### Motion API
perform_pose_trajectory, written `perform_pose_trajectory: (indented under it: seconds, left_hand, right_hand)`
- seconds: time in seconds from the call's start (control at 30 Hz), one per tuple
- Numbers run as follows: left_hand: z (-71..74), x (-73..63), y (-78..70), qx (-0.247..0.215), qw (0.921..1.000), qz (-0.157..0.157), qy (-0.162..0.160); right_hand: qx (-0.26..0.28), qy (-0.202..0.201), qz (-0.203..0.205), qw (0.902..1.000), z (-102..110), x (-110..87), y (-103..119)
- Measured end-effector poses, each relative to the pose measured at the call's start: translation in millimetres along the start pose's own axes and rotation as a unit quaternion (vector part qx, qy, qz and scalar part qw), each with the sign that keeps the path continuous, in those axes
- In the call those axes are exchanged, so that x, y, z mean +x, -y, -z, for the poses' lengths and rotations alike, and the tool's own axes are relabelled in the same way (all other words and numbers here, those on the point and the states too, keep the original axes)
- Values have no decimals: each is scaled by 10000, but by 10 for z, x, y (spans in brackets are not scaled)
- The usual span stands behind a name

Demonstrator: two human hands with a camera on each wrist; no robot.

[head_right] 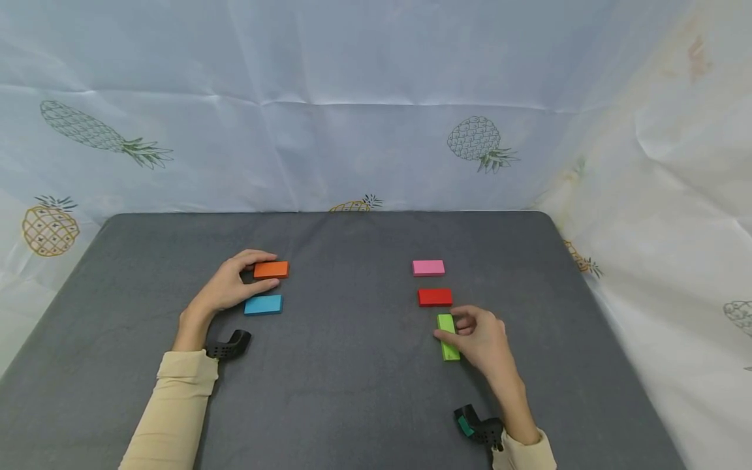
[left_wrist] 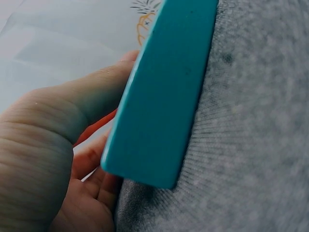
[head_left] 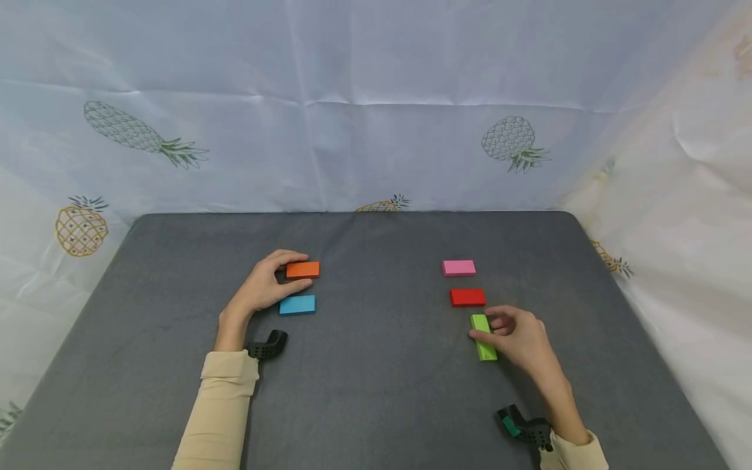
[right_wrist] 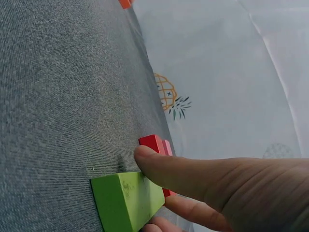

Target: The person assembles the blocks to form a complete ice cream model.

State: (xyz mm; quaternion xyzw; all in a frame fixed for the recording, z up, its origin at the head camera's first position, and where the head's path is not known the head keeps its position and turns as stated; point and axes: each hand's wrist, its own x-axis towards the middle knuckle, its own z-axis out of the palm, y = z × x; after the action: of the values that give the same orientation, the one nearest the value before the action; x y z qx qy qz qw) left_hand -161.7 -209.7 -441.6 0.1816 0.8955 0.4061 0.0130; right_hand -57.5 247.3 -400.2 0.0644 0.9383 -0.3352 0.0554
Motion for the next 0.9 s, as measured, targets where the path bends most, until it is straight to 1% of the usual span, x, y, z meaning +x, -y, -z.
perform_pose_trajectory:
  seconds: [0.13, 0.43, 0.53, 0.67, 0.77, 0.9]
  left_hand:
    - [3, 1, -7, -21, 10000, 20, 15]
    - [0, -3, -11, -50, 10000, 0, 2]
    - [-1, -3, -7, -15, 10000, -20, -36]
    - [-1, -7, -4, 56, 9999, -75, -101]
    - [-1, -9, 0, 82, 9998, -85, -151]
    - [-1, -10, 13, 159, 9996, -50, -211]
  right_hand:
    - [-49, 192, -177, 9996, -7, 4, 3]
    - [8, 113, -109, 9999, -19, 24, 26]
    - [-76, 78, -112, 9999, -22, 20, 41]
    - [-330, 241, -269, 9988, -7, -15, 79]
    - [-401, 372, -344, 9979, -6, -38, 101]
    - [-386, 300, -284, 9984, -31, -45, 104]
